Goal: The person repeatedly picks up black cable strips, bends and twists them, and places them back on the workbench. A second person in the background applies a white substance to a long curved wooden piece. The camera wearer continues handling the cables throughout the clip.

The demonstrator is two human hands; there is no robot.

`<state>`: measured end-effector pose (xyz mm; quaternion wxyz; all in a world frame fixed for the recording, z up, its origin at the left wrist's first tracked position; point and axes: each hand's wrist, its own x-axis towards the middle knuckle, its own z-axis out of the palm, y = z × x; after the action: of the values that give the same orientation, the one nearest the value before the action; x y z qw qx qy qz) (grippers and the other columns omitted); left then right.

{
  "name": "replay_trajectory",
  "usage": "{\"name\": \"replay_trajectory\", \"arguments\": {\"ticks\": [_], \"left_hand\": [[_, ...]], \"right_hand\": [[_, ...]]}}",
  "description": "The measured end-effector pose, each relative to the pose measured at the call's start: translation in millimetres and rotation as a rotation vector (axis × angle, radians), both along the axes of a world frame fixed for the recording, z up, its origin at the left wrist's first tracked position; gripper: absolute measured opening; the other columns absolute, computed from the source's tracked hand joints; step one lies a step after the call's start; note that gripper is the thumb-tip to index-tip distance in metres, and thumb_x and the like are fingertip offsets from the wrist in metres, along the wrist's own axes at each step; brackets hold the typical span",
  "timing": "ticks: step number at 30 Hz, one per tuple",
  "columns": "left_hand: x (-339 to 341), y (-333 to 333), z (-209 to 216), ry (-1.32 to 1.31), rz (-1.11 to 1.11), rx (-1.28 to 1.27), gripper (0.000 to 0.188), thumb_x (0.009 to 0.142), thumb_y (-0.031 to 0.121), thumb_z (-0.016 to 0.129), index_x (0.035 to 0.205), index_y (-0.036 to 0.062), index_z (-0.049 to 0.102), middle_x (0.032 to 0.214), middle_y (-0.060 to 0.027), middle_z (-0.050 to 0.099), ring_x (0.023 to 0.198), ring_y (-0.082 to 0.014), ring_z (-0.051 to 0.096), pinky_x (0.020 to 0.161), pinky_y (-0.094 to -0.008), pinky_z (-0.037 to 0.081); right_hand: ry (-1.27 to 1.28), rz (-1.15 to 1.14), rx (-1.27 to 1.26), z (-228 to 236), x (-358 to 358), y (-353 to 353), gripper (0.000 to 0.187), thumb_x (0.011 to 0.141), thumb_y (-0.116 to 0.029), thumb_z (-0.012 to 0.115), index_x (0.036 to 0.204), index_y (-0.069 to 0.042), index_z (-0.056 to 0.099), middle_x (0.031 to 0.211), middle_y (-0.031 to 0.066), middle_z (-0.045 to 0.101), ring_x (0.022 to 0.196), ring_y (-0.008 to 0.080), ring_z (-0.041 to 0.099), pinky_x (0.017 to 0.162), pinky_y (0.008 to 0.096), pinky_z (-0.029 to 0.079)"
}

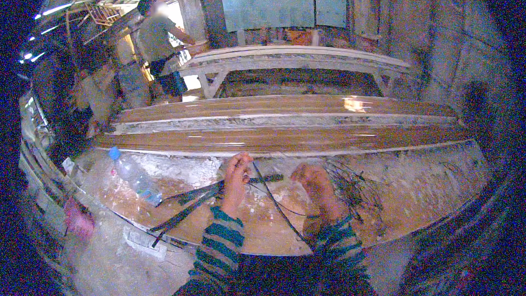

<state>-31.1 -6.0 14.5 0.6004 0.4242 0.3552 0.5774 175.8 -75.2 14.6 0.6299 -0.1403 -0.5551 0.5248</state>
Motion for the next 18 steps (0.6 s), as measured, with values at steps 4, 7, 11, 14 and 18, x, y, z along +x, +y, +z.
{"name": "replay_trajectory", "arguments": {"ticks": [4, 7, 11, 14, 18], "left_hand": [[-2, 5, -10, 0.356, -0.099, 0.220, 0.013, 0.073, 0.007, 0.056, 0.085, 0.0080, 0.060, 0.076, -0.0002, 0.056, 0.061, -0.0088, 0.047, 0.054, -0.0219, 0.038], [5, 8, -26, 0.815, -0.089, 0.477, 0.020, 0.064, -0.004, 0.052, 0.079, 0.0052, 0.062, 0.078, -0.0093, 0.056, 0.071, -0.0234, 0.054, 0.063, -0.0303, 0.043], [8, 10, -38, 1.030, -0.235, 0.721, 0.021, 0.062, -0.005, 0.054, 0.075, 0.0072, 0.064, 0.085, -0.0119, 0.055, 0.083, -0.0308, 0.053, 0.073, -0.0354, 0.044], [5, 8, -42, 1.068, -0.196, 0.779, 0.017, 0.062, -0.003, 0.056, 0.074, 0.0083, 0.064, 0.088, -0.0104, 0.055, 0.087, -0.0297, 0.052, 0.076, -0.0364, 0.044], [4, 9, -43, 1.104, -0.197, 0.777, 0.014, 0.062, 0.002, 0.061, 0.074, 0.0094, 0.065, 0.092, -0.0087, 0.055, 0.091, -0.0291, 0.049, 0.079, -0.0370, 0.042]], "right_hand": [[0.737, 0.068, -0.017, 0, 21, -4, 0.027, 0.081, -0.032, 0.047, 0.069, -0.009, 0.055, 0.076, 0.0051, 0.056, 0.075, 0.0216, 0.051, 0.078, 0.0390, 0.040], [0.947, 0.074, -0.178, -8, 28, 2, 0.030, 0.083, -0.035, 0.045, 0.073, -0.010, 0.058, 0.078, 0.0051, 0.058, 0.075, 0.0217, 0.053, 0.079, 0.0408, 0.041], [1.030, -0.152, -0.525, -27, 31, 15, 0.044, 0.081, -0.049, 0.044, 0.093, -0.009, 0.057, 0.073, 0.0067, 0.057, 0.067, 0.0242, 0.053, 0.070, 0.0413, 0.043], [1.002, -0.173, -0.535, -36, 39, 18, 0.043, 0.084, -0.048, 0.040, 0.093, -0.010, 0.056, 0.070, 0.0057, 0.055, 0.063, 0.0205, 0.052, 0.066, 0.0403, 0.044], [0.783, -0.199, -0.718, -37, 41, 18, 0.039, 0.087, -0.043, 0.041, 0.088, -0.008, 0.056, 0.068, 0.0036, 0.053, 0.058, 0.0160, 0.050, 0.062, 0.0344, 0.044]]}}
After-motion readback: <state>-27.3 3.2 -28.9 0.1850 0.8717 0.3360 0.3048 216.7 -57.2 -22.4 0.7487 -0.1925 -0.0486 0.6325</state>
